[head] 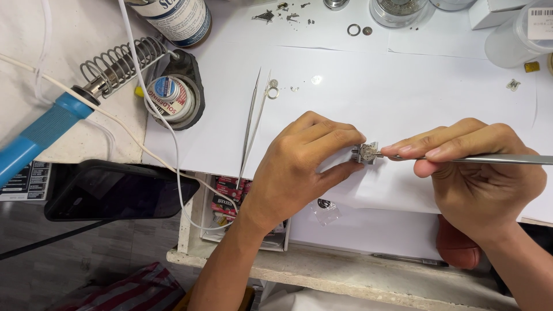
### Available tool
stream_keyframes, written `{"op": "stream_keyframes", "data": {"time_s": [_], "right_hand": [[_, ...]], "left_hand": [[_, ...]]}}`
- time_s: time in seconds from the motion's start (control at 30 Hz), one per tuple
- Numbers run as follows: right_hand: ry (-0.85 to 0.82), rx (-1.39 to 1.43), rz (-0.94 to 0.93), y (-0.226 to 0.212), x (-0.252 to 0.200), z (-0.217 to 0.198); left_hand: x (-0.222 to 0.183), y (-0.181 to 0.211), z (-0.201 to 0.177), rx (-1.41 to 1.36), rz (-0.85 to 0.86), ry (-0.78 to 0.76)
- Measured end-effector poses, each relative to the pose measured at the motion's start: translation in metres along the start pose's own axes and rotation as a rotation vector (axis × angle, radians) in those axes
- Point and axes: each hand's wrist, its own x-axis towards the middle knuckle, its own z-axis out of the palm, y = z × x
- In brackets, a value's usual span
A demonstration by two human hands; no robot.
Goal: Inspecting and manipulating tiny parts on a small assembly using tweezers and a probe on a repair bench.
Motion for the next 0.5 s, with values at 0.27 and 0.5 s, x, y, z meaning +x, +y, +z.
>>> {"op": "stream_keyframes", "data": {"time_s": [0.27, 0.5], "right_hand": [[0.053, -0.065, 0.0, -0.0017, 0.0034, -0.004], [0.102, -0.052, 0.147, -0.0037, 0.0055, -0.0077]], "left_hand": [[-0.0001, -0.0012, -0.0002, -0.004, 0.014, 0.003], [-0.0007, -0.0005, -0.0003, 0.002, 0.021, 0.005]]}}
